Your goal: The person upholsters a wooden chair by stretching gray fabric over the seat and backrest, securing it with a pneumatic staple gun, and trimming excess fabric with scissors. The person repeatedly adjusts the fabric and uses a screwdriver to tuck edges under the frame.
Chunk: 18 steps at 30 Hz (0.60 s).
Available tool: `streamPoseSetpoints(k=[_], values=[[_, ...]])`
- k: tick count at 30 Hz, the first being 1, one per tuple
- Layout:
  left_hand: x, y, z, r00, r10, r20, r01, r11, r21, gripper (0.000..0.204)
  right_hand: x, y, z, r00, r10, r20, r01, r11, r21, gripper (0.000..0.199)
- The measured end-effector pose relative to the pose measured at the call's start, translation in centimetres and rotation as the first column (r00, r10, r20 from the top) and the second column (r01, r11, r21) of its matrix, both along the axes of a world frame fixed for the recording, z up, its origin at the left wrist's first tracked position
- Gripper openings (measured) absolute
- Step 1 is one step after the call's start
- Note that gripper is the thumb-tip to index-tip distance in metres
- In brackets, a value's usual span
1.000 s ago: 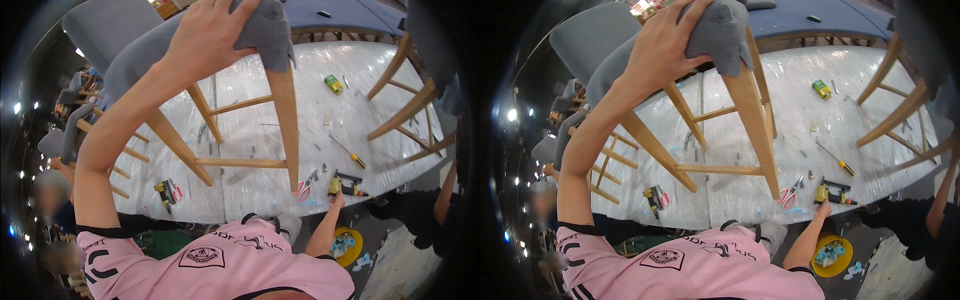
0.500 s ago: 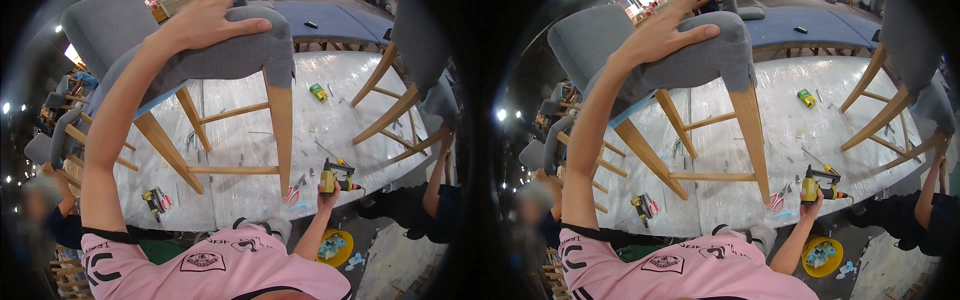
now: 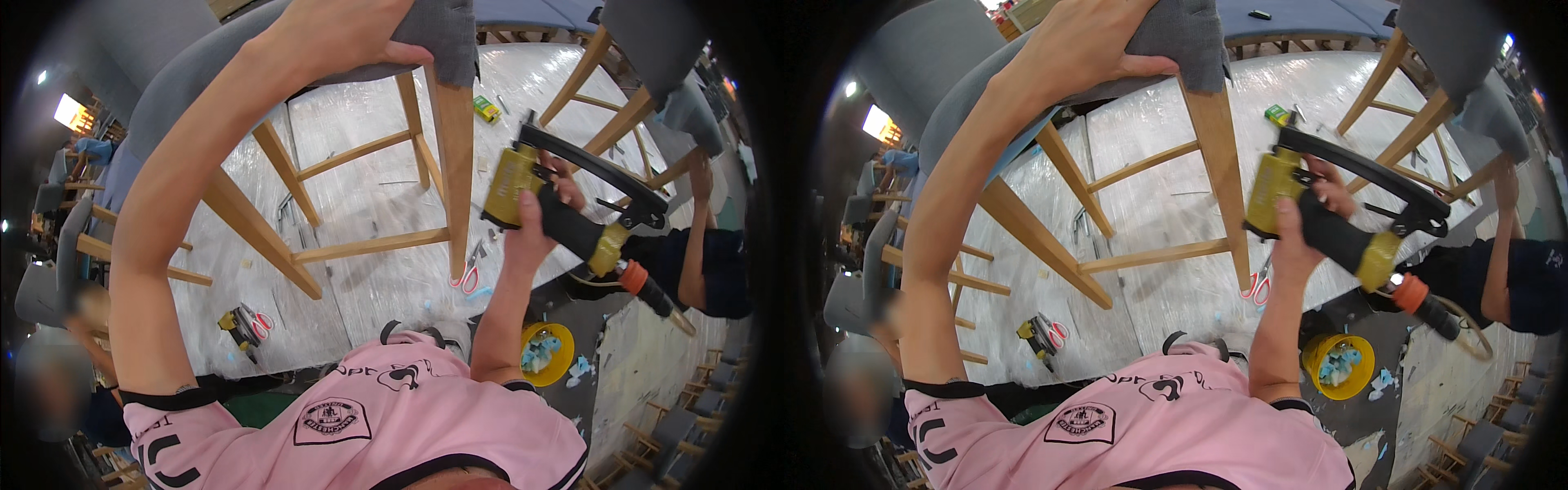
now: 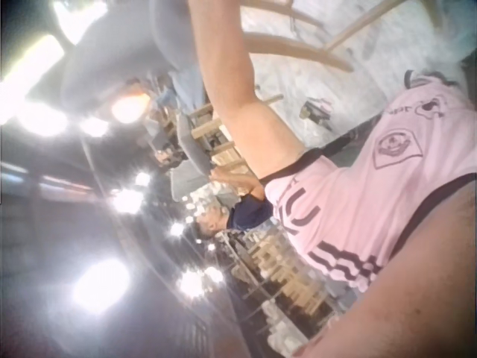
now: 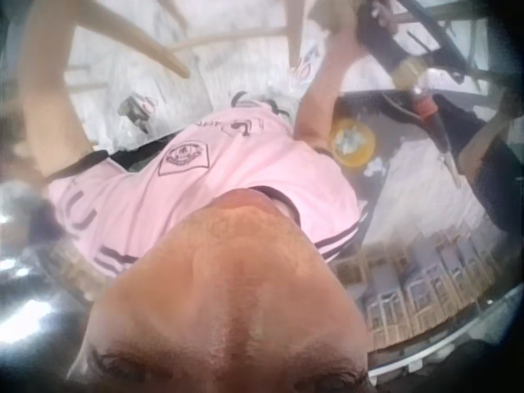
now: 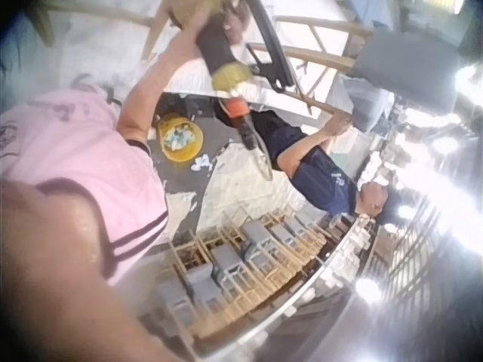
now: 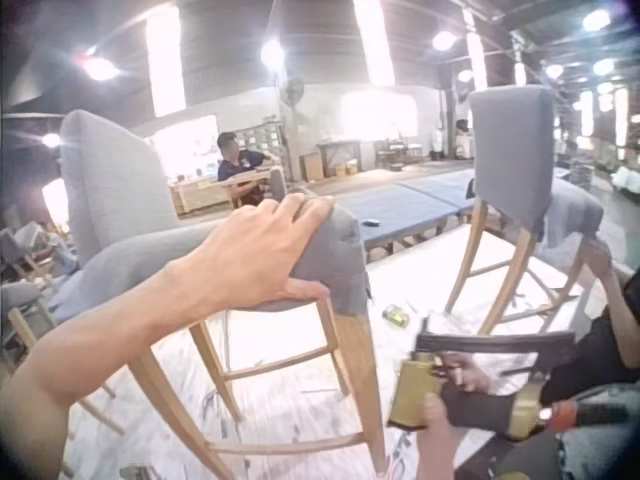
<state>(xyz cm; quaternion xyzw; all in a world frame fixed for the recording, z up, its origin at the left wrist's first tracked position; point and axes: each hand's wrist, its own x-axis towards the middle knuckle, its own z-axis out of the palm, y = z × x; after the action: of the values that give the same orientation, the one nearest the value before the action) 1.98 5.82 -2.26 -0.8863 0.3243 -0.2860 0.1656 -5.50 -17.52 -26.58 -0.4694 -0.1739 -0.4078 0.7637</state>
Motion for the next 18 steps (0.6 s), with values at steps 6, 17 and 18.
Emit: streamPoseSetpoints(k=[6,17,18], values=[[-2.4,-1.5,-0.8,0.987,0.136,0.081,-0.139,0.989,0.043,0.090,-1.0,5.1,3.1,0.995,0.081,0.056,-0.056,0.930,-0.362,0.028],[-3.5,-1.6,-3.9,0.960,0.087,0.265,-0.076,0.996,-0.052,0.077,1.3,9.7,1.1,0.995,0.084,-0.049,-0.098,0.863,-0.495,0.034],[-3.9,-1.3,-4.3,0.960,0.109,0.259,-0.099,0.994,-0.051,0.077,1.2,10.7,0.2,0.998,0.066,0.002,-0.057,0.873,-0.484,0.032]])
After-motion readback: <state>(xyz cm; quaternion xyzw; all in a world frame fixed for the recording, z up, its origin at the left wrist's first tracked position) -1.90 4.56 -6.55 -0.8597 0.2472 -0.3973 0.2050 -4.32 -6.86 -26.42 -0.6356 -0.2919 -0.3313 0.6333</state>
